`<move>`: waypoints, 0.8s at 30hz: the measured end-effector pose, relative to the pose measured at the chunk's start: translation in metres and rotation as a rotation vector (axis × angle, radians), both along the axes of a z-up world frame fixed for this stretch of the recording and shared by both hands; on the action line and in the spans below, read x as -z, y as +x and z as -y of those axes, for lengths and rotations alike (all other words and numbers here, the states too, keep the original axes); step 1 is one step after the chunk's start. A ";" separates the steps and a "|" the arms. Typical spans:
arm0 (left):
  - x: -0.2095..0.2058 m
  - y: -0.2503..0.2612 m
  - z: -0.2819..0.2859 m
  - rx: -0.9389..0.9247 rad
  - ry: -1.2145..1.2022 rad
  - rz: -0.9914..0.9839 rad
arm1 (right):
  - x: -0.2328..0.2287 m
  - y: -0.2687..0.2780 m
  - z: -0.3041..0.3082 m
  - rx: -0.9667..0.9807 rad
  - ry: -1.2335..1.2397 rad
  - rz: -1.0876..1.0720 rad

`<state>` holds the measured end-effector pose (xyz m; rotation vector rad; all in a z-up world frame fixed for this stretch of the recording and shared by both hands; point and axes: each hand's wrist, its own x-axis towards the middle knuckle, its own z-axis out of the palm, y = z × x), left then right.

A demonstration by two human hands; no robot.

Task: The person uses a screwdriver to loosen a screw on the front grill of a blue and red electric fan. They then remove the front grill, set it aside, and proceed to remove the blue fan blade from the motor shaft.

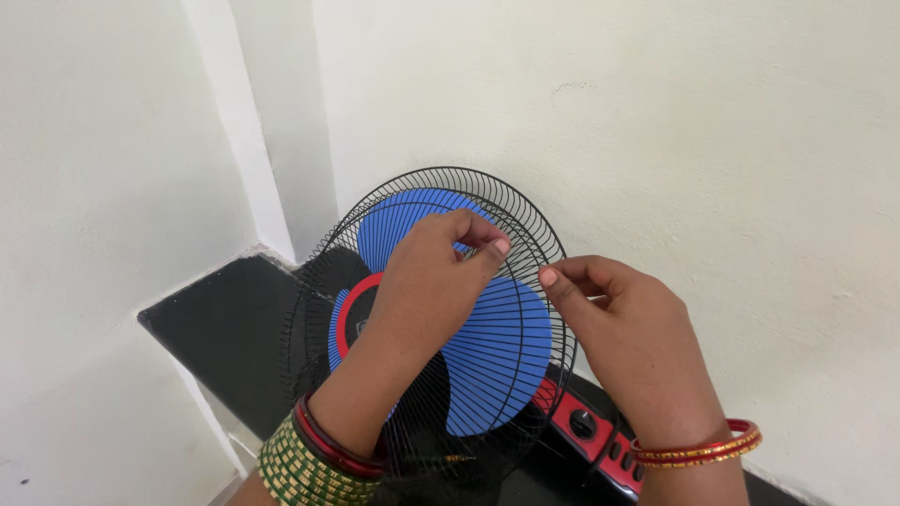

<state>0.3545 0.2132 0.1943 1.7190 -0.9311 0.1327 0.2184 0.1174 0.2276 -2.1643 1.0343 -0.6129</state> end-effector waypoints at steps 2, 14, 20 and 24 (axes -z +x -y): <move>0.001 0.005 0.004 0.010 0.016 -0.018 | 0.001 0.005 0.004 0.007 0.001 -0.035; -0.001 0.039 0.014 0.124 0.026 0.011 | 0.005 0.026 0.011 0.086 -0.095 0.008; -0.010 0.071 0.003 0.223 0.047 -0.166 | 0.004 0.054 -0.008 0.083 -0.108 -0.006; -0.006 0.097 -0.001 0.221 -0.008 0.008 | 0.000 0.077 -0.019 0.162 -0.086 -0.079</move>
